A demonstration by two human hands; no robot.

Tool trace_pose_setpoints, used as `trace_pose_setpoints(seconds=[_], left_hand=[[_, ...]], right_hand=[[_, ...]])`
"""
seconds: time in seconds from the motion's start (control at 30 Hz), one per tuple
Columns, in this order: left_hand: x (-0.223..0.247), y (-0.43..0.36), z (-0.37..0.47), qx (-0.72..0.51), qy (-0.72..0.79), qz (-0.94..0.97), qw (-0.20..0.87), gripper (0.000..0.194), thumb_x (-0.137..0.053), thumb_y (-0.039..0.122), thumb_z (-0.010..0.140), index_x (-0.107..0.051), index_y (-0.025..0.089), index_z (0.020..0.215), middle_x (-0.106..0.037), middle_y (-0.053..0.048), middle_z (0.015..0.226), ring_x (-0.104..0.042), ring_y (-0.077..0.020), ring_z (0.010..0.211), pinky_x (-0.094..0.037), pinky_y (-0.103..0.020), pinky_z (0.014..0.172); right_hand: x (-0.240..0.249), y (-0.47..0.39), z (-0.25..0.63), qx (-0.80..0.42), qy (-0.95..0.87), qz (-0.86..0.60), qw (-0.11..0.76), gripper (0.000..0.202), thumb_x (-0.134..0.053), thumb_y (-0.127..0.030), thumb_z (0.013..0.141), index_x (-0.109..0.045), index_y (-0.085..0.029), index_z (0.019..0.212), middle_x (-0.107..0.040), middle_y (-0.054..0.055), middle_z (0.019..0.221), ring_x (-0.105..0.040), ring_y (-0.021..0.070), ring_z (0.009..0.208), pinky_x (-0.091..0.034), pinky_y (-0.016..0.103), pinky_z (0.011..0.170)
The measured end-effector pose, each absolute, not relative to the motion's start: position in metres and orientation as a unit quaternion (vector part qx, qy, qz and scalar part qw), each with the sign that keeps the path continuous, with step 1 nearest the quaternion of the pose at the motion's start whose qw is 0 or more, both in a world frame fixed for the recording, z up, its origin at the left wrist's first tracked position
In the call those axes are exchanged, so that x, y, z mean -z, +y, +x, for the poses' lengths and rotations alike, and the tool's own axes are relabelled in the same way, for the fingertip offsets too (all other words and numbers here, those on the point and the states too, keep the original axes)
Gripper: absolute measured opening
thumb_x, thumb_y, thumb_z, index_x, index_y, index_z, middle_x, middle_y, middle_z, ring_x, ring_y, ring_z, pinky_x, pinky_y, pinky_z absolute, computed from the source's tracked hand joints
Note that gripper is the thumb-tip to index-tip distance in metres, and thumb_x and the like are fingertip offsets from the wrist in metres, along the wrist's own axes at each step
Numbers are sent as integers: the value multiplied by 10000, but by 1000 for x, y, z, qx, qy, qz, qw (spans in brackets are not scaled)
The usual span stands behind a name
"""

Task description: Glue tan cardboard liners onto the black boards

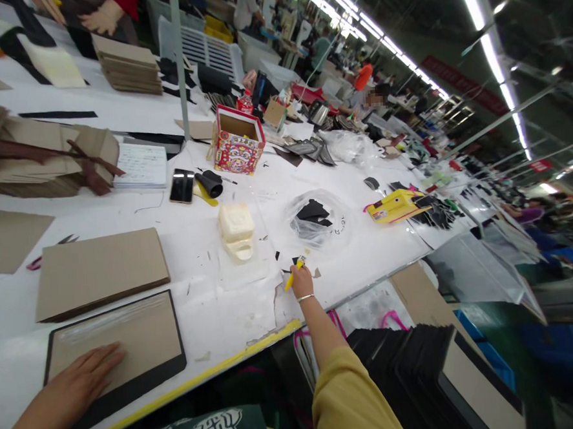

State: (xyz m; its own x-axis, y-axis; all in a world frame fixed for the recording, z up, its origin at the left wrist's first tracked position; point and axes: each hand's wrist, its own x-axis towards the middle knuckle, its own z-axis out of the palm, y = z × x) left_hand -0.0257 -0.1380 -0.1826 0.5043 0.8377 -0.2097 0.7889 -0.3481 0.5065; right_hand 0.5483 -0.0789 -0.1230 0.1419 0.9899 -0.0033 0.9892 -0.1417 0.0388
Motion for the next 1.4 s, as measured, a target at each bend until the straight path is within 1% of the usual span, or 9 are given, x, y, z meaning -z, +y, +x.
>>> trace_pose_setpoints(seconds=[0.23, 0.3, 0.43, 0.53, 0.6, 0.7, 0.83, 1.2, 1.4], left_hand=[[136, -119, -1, -69, 550, 775, 303, 404, -457, 419, 735, -564, 315, 1111, -533, -6, 1254, -530, -227, 1096, -382, -397, 967], [97, -111, 21, -118, 551, 760, 324, 538, -533, 497, 688, -529, 234, 1158, -532, -76, 1242, -500, -249, 1120, -380, -395, 964], [16, -95, 65, -220, 507, 689, 468, 631, -563, 440, 710, -398, 231, 1282, -549, -77, 1161, -573, -164, 861, -498, -272, 680], [-6, -95, 66, -254, 466, 675, 513, 300, -539, 406, 750, -639, 199, 942, -611, -34, 829, -546, -127, 694, -460, -239, 642], [2, -104, 49, -265, 505, 615, 544, 287, -508, 425, 769, -651, 177, 779, -543, -1, 616, -498, -104, 565, -421, -214, 544], [36, -122, 15, -281, 608, 439, 599, 331, -522, 481, 733, -610, 166, 784, -454, 46, 476, -410, -82, 430, -340, -193, 421], [81, -131, -14, -328, 656, 293, 613, 332, -588, 492, 649, -546, 166, 694, -470, 51, 464, -450, -91, 454, -393, -205, 469], [134, -97, -46, -268, 798, 399, 363, 351, -504, 497, 701, -546, 180, 558, -506, 26, 462, -488, -127, 494, -327, -231, 508], [147, -87, -51, -226, 826, 390, 339, 338, -497, 480, 702, -556, 180, 558, -551, 5, 520, -511, -145, 553, -307, -236, 531]], right_hand=[[38, -85, 428, 117, 637, 708, -281, 187, -451, -346, 832, -466, -182, 921, -554, 6, 702, -538, 137, 573, -384, 229, 547], [17, -89, 381, 191, 666, 658, -295, 189, -472, -355, 819, -445, -195, 916, -528, -18, 661, -530, 131, 546, -379, 223, 531], [-3, -96, 299, 318, 731, 542, -266, 179, -508, -312, 795, -425, -205, 912, -526, -27, 669, -532, 121, 544, -374, 211, 523], [1, -104, 257, 369, 750, 494, -240, 176, -536, -281, 771, -416, -208, 876, -516, -35, 641, -515, 117, 520, -354, 203, 494], [9, -109, 244, 385, 746, 494, -225, 166, -533, -258, 767, -411, -209, 868, -518, -38, 627, -512, 117, 508, -350, 201, 486], [30, -111, 239, 375, 732, 523, -223, 139, -504, -247, 777, -411, -209, 872, -560, -14, 692, -548, 127, 555, -378, 212, 527], [68, -100, 237, 328, 711, 584, -213, 125, -472, -278, 794, -412, -206, 877, -553, -12, 671, -562, 146, 553, -374, 226, 524], [142, -55, 204, 233, 676, 649, -259, 197, -449, -348, 789, -408, -191, 901, -523, -2, 708, -543, 144, 558, -399, 241, 537], [158, -46, 196, 244, 665, 660, -250, 200, -457, -356, 776, -406, -199, 888, -543, 0, 731, -552, 144, 582, -410, 241, 554]])
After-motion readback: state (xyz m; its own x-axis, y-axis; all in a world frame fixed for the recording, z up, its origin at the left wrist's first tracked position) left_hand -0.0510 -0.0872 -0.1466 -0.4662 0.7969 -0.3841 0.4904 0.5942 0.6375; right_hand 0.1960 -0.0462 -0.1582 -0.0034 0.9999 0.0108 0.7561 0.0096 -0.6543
